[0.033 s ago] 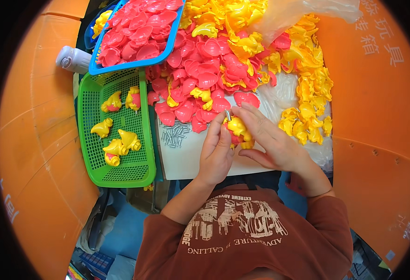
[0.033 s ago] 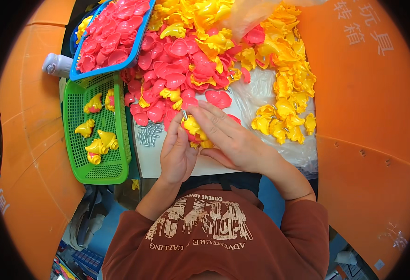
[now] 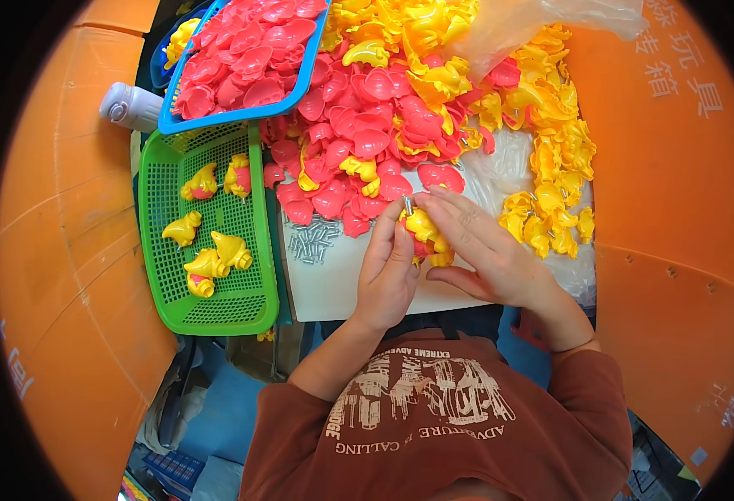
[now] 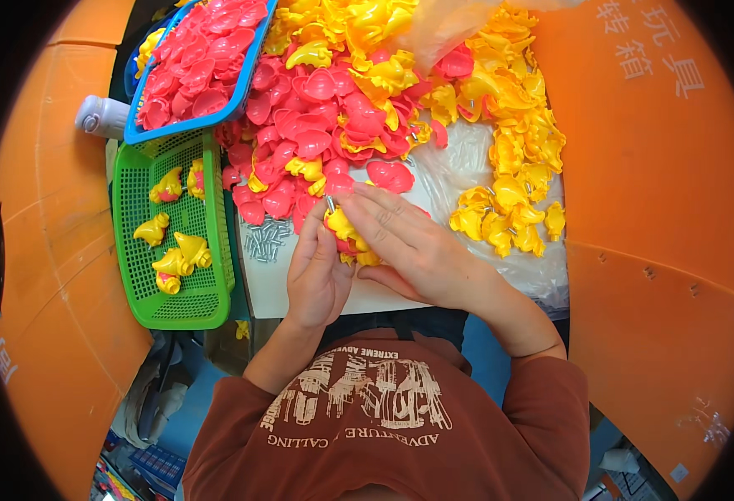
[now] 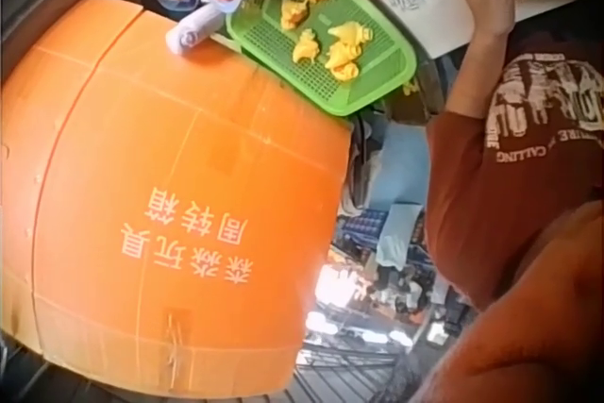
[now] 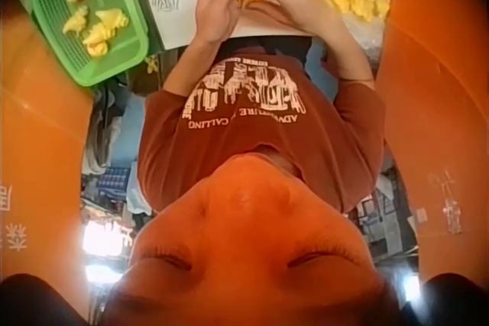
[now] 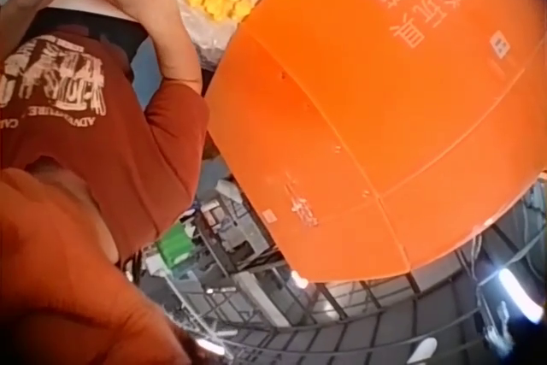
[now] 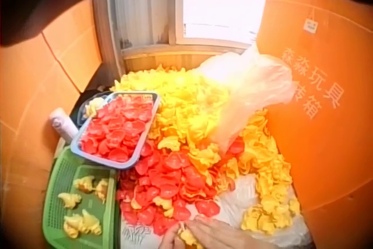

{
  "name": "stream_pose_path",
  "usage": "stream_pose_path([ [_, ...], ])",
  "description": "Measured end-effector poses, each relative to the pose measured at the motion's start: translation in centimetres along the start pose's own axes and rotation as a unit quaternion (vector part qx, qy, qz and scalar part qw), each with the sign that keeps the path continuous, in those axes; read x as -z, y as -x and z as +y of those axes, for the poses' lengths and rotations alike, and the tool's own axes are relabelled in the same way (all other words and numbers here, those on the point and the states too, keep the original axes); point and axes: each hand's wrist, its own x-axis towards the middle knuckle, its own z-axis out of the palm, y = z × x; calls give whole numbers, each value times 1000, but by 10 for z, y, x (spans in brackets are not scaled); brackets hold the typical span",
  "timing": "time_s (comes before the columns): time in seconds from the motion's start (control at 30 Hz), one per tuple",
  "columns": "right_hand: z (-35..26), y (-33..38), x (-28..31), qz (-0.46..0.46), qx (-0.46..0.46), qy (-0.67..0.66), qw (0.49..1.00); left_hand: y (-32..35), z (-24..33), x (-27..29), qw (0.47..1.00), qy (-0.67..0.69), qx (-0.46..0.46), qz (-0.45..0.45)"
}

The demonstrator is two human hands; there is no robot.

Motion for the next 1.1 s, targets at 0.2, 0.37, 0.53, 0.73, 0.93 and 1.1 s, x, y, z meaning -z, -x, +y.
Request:
stream_pose_path([
  [0.2, -10, -2, 3, 12, 6, 89, 996, 2, -5, -5, 999, 33, -28, -8],
  [0.37, -4, -1, 0, 17, 13, 65, 998, 0, 0, -8, 993, -98, -58, -27],
  [0.53, -1, 2, -5, 186, -54, -148, 970, -1, 0, -1, 994, -34, -60, -81],
  [0.73, -4, 1, -4, 137, -270, -513, 803, -3, -1, -1, 982, -121, -102, -100],
  [0.93, -20, -10, -8, 201, -305, -472, 802, -4, -3, -1, 981, -95, -113, -123],
  [1.1, -14, -9, -15, 216, -241, -396, 860, -6, -11, 5, 986, -70, -123, -88],
])
